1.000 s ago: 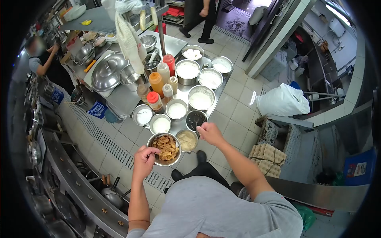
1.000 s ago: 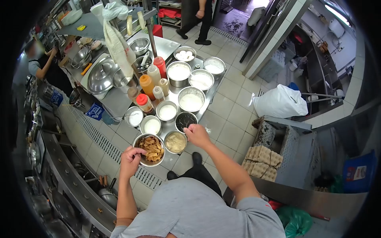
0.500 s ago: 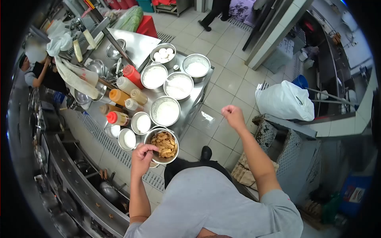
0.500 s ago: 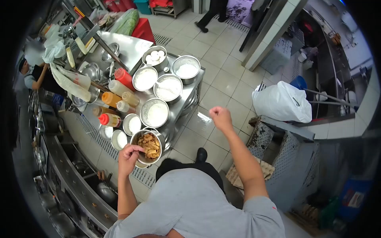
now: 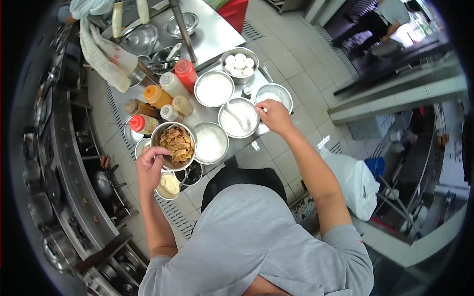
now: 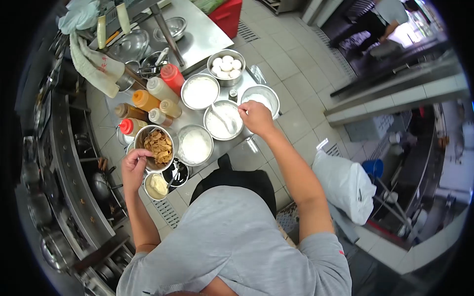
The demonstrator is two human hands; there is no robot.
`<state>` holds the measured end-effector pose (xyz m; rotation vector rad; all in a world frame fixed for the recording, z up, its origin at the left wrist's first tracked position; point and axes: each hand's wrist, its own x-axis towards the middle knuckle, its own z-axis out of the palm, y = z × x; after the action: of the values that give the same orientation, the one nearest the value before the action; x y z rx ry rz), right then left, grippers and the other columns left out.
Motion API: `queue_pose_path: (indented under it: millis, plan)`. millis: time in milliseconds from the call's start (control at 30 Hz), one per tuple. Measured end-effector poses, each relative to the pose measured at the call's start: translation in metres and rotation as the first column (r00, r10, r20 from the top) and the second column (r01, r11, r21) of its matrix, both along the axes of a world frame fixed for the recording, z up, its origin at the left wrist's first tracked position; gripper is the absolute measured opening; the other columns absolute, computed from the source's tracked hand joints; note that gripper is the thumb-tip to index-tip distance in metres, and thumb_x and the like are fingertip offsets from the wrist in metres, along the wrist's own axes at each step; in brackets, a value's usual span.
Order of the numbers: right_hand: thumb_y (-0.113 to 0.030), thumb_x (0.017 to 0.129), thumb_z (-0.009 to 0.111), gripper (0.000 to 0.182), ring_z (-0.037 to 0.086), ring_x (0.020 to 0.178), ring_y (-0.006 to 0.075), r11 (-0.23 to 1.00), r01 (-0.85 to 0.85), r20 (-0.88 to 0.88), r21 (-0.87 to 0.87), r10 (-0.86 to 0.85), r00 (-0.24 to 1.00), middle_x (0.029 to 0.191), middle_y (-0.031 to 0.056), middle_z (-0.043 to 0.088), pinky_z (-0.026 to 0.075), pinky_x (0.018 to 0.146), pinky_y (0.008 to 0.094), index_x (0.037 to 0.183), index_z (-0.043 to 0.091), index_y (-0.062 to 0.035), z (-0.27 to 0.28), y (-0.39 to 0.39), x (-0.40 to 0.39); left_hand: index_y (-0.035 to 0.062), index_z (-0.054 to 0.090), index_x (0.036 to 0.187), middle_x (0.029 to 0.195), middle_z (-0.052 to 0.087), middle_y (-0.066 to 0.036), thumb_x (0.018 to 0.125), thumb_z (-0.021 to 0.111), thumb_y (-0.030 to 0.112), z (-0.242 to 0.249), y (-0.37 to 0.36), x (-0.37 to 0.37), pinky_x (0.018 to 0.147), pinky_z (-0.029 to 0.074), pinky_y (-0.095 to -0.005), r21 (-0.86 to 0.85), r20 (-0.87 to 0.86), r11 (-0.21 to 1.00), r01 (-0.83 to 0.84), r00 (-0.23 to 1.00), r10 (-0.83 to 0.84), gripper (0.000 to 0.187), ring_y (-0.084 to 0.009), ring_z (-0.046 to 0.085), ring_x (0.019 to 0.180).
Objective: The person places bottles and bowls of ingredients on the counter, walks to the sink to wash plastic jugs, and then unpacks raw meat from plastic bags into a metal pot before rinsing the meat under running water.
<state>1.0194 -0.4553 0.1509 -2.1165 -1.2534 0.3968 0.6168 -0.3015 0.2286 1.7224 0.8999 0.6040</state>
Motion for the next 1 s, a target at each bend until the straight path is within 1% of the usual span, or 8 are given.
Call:
queue_pose_path:
  millis: [100,200,367,467,533,600,700,1000]
  plan:
    - [-0.019,0.088,0.063,0.018,0.068,0.088,0.0375,0.991,-0.102,0.181,0.09,0.084,0.98,0.094,0.0151,0.073,0.054,0.08,0.0494,0.089,0.077,-0.0091,-0.017,0.041,0.013,0.0011,0.074,0.096,0.091,0.056,-0.002,0.092,0.056,-0.007,0.011,-0.003,0.014,0.068,0.039,-0.0215,0.02,-0.022,0.998,-0.065,0.998,0.066,0.02,-0.0076,0.05,0.076]
    - [-0.017,0.086,0.061,0.018,0.067,0.089,0.0408,0.943,-0.272,0.046,-0.192,0.285,0.957,0.087,0.0186,0.072,0.054,0.079,0.0525,0.082,0.076,-0.0076,-0.037,0.074,0.028,0.0018,0.074,0.096,0.091,0.056,-0.002,0.092,0.056,-0.007,0.023,-0.02,0.023,0.069,0.04,-0.0218,0.105,-0.09,0.988,-0.109,0.989,0.119,0.02,-0.008,0.05,0.076]
    - [-0.016,0.086,0.061,0.017,0.067,0.089,0.0407,0.838,-0.513,0.02,-0.184,0.526,0.851,0.087,0.0197,0.071,0.055,0.078,0.0525,0.081,0.073,-0.0055,-0.044,0.074,0.031,0.0025,0.074,0.096,0.088,0.056,-0.002,0.091,0.056,-0.008,0.027,-0.079,0.041,0.07,0.041,-0.0226,0.081,-0.148,0.931,-0.356,0.92,0.364,0.021,-0.0093,0.051,0.078]
    - [-0.016,0.087,0.064,0.015,0.067,0.092,0.038,0.905,-0.426,-0.021,-0.009,0.426,0.904,0.092,0.0181,0.07,0.055,0.079,0.0513,0.089,0.073,-0.0048,-0.041,0.086,0.065,0.0019,0.074,0.096,0.089,0.059,-0.002,0.092,0.055,-0.008,0.031,-0.118,0.054,0.071,0.041,-0.0224,0.104,-0.187,0.869,-0.483,0.849,0.494,0.022,-0.0092,0.052,0.078]
    - [-0.017,0.086,0.067,0.014,0.067,0.094,0.0363,0.921,-0.378,0.166,0.096,0.36,0.918,0.096,0.014,0.07,0.056,0.079,0.0499,0.095,0.074,-0.0072,-0.044,0.11,0.108,0.0019,0.074,0.096,0.09,0.059,-0.001,0.092,0.055,-0.008,0.029,-0.143,0.063,0.071,0.041,-0.0219,0.094,-0.149,0.826,-0.556,0.812,0.564,0.022,-0.0084,0.052,0.078]
    - [-0.017,0.086,0.068,0.012,0.066,0.096,0.0358,0.905,-0.424,0.301,0.028,0.397,0.867,0.1,0.0108,0.07,0.056,0.079,0.0491,0.092,0.075,-0.009,-0.043,0.134,0.146,0.0011,0.073,0.096,0.092,0.059,0.0,0.094,0.054,-0.008,0.028,-0.162,0.075,0.072,0.039,-0.0205,0.032,-0.163,0.8,-0.6,0.786,0.596,0.021,-0.006,0.051,0.08]
    - [-0.016,0.086,0.068,0.01,0.067,0.094,0.0365,0.803,-0.596,0.172,-0.029,0.591,0.788,0.098,0.011,0.071,0.056,0.08,0.0492,0.087,0.075,-0.0089,-0.066,0.147,0.178,-0.0001,0.072,0.097,0.092,0.057,0.0,0.094,0.054,-0.008,0.023,-0.178,0.094,0.071,0.039,-0.0201,-0.022,-0.139,0.769,-0.638,0.764,0.63,0.02,-0.0052,0.05,0.08]
    - [-0.018,0.089,0.066,0.014,0.067,0.091,0.0388,0.775,-0.619,-0.023,-0.128,0.622,0.783,0.095,0.0146,0.07,0.054,0.078,0.0504,0.085,0.074,-0.0079,-0.058,0.095,0.163,0.0002,0.072,0.097,0.092,0.059,-0.001,0.092,0.055,-0.008,0.026,-0.16,0.144,0.072,0.04,-0.0211,0.038,-0.144,0.767,-0.641,0.756,0.639,0.019,-0.0073,0.052,0.08]
